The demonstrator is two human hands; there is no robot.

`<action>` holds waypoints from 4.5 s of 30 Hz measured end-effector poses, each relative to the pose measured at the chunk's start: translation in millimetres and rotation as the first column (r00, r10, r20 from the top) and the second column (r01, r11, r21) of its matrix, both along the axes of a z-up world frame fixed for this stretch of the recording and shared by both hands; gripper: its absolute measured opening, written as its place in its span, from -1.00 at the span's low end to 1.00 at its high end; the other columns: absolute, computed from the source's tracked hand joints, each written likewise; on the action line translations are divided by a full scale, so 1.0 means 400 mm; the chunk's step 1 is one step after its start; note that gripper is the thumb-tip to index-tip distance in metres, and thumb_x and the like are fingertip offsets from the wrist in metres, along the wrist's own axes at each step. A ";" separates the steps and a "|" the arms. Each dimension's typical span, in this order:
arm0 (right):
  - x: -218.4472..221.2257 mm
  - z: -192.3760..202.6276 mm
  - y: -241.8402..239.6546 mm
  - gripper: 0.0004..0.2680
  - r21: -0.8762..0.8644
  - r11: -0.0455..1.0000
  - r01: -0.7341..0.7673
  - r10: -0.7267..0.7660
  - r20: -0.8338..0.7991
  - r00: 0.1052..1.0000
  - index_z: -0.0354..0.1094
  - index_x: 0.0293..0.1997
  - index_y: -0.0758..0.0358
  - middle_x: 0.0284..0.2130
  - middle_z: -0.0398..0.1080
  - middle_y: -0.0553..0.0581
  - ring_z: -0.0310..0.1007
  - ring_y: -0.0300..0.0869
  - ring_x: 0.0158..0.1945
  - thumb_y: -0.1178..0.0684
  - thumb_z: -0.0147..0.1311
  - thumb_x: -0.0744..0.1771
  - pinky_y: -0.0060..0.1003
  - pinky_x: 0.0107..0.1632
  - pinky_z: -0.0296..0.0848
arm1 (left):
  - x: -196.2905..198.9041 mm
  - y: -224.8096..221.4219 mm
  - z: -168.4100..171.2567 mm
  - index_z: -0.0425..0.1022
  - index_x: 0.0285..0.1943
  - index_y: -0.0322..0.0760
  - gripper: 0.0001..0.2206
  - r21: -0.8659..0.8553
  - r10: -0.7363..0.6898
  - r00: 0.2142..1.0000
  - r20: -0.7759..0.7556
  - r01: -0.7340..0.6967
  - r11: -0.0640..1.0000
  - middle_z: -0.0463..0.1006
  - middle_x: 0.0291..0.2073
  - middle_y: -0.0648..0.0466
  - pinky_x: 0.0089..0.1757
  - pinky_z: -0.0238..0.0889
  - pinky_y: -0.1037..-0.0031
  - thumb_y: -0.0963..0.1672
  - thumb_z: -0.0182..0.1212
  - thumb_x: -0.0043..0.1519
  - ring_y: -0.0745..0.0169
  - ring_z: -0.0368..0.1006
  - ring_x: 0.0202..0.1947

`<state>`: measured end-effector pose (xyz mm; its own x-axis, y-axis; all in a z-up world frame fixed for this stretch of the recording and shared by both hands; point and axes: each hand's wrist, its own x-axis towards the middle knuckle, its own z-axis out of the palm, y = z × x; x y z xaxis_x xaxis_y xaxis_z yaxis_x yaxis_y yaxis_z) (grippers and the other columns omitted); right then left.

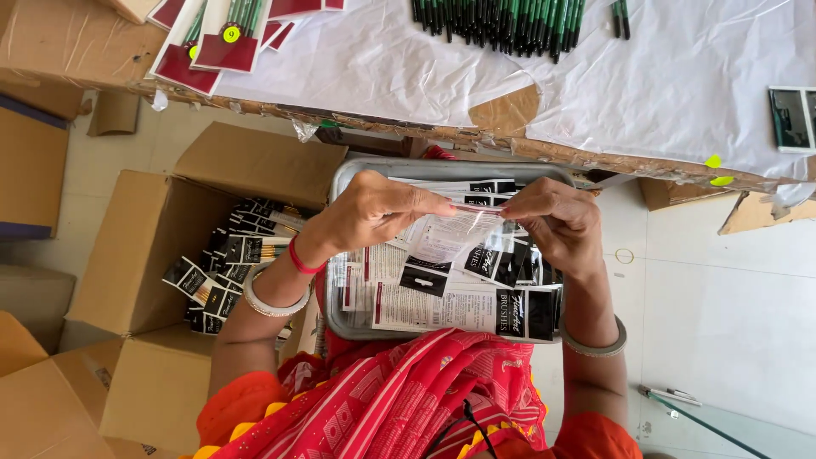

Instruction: The person places individual paintbrushes into clear plastic sleeves, seals the sleeves, and places them into a cardboard box.

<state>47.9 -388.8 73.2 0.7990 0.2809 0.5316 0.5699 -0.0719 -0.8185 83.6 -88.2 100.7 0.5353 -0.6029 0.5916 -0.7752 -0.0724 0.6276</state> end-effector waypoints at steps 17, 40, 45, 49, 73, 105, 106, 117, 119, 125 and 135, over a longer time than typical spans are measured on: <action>-0.024 0.020 0.115 -0.89 0.072 0.986 0.151 -0.144 -0.094 0.985 0.42 -0.19 0.19 -0.16 0.55 0.11 0.56 -0.21 -0.05 0.23 0.27 0.30 -0.37 0.03 0.50 | 0.010 0.041 -0.019 0.47 -0.20 -0.38 -0.88 0.036 0.056 0.993 -0.106 -0.052 0.998 0.62 -0.24 0.01 -0.22 0.53 0.45 -0.31 0.32 0.21 0.19 0.62 -0.22; 0.070 0.107 0.353 -0.89 -0.751 0.655 -0.086 0.056 -0.065 0.996 0.49 -0.01 0.18 -0.18 0.59 0.20 0.61 0.07 -0.13 0.09 0.13 0.40 -0.08 -0.08 0.56 | -0.203 0.341 -0.338 0.51 -0.25 -0.44 -0.87 -0.231 0.403 0.734 -0.546 -0.595 0.770 0.67 -0.09 -0.10 -0.03 0.47 0.43 -0.35 0.07 0.27 0.27 0.59 -0.08; 0.098 -0.237 0.218 -0.65 -0.941 0.282 -0.186 -0.154 -0.236 0.959 0.39 0.01 0.28 -0.07 0.44 0.29 0.42 0.18 0.07 -0.12 0.31 0.25 0.10 0.04 0.39 | -0.212 0.309 -0.354 0.50 -0.21 -0.43 -0.89 -0.213 0.333 0.708 -0.622 -0.563 0.798 0.67 -0.06 -0.08 -0.06 0.47 0.48 -0.34 0.09 0.29 0.31 0.58 -0.11; 0.095 -0.262 0.178 -0.57 -0.911 0.387 -0.142 -0.231 -0.245 0.942 0.38 0.02 0.25 0.02 0.36 0.26 0.36 0.17 0.14 -0.14 0.40 0.18 0.07 0.11 0.36 | -0.217 0.274 -0.342 0.50 -0.18 -0.44 -0.90 -0.155 0.331 0.699 -0.634 -0.534 0.831 0.67 -0.05 -0.11 -0.16 0.42 0.54 -0.34 0.09 0.30 0.32 0.56 -0.14; -0.205 -0.048 0.109 -0.63 -0.121 0.991 0.061 -0.113 -0.489 0.865 0.23 0.14 0.40 -0.12 0.55 0.20 0.63 -0.16 -0.12 0.22 0.31 0.27 -0.28 -0.11 0.64 | -0.183 0.221 -0.326 0.47 0.13 -0.47 -0.83 -0.537 0.059 0.835 -0.547 -0.405 0.740 0.65 0.00 -0.13 0.04 0.58 0.30 -0.31 0.13 0.39 0.09 0.64 -0.02; -0.179 0.102 -0.104 -0.89 -0.176 0.778 0.603 -0.605 0.050 0.795 0.50 -0.14 0.40 -0.32 0.51 0.19 0.40 -0.25 -0.37 0.31 0.13 0.30 -0.39 -0.26 0.34 | -0.184 -0.141 -0.056 0.42 0.27 -0.36 -0.74 -0.202 0.027 0.950 -0.311 -0.094 0.975 0.65 -0.08 -0.15 -0.18 0.52 0.44 -0.26 0.13 0.40 0.11 0.66 -0.10; -0.194 0.052 -0.161 -0.89 -0.017 0.661 0.750 -0.743 -0.154 0.651 0.52 -0.15 0.42 -0.32 0.53 0.22 0.31 -0.29 -0.46 0.33 0.05 0.32 -0.44 -0.34 0.23 | -0.180 -0.130 -0.066 0.39 0.31 -0.37 -0.72 -0.250 0.007 0.960 -0.280 -0.080 0.965 0.65 -0.01 -0.13 -0.09 0.55 0.43 -0.26 0.10 0.42 0.08 0.65 -0.01; -0.202 -0.025 0.044 -0.85 0.200 0.939 0.281 -0.172 -0.437 0.883 0.43 -0.03 0.37 -0.05 0.52 0.20 0.51 -0.23 0.01 0.32 0.19 0.32 -0.39 0.10 0.48 | -0.174 -0.103 -0.066 0.47 0.22 -0.42 -0.79 -0.206 0.031 0.898 -0.439 -0.135 0.969 0.69 -0.03 -0.08 0.00 0.55 0.47 -0.25 0.13 0.42 0.21 0.66 -0.02; -0.167 -0.044 0.048 -0.88 0.231 0.943 0.240 -0.141 -0.377 0.915 0.46 -0.09 0.40 -0.10 0.52 0.19 0.49 -0.24 -0.04 0.34 0.21 0.32 -0.40 0.04 0.47 | -0.154 -0.091 -0.066 0.50 0.17 -0.42 -0.81 -0.209 0.062 0.912 -0.405 -0.158 0.965 0.69 -0.05 -0.08 -0.02 0.56 0.48 -0.24 0.15 0.41 0.23 0.66 -0.03; -0.116 -0.097 0.029 -0.96 0.191 0.970 0.153 -0.097 -0.278 0.956 0.48 -0.19 0.39 -0.30 0.52 0.17 0.47 -0.27 -0.25 0.31 0.24 0.35 -0.41 -0.17 0.43 | -0.123 -0.022 -0.070 0.61 -0.10 -0.34 -0.89 -0.042 0.219 0.946 -0.240 -0.235 0.971 0.71 -0.34 0.01 -0.39 0.41 0.57 -0.20 0.41 0.26 0.33 0.64 -0.41; -0.081 -0.039 0.006 -0.95 0.034 0.998 -0.058 0.062 -0.134 0.989 0.54 -0.26 0.38 -0.29 0.53 0.22 0.49 -0.25 -0.29 0.28 0.15 0.33 -0.46 -0.27 0.39 | -0.047 0.024 -0.062 0.60 -0.07 -0.24 -0.79 -0.078 -0.160 0.978 -0.132 0.151 0.985 0.70 -0.23 0.03 -0.25 0.50 0.48 -0.29 0.31 0.16 0.22 0.65 -0.30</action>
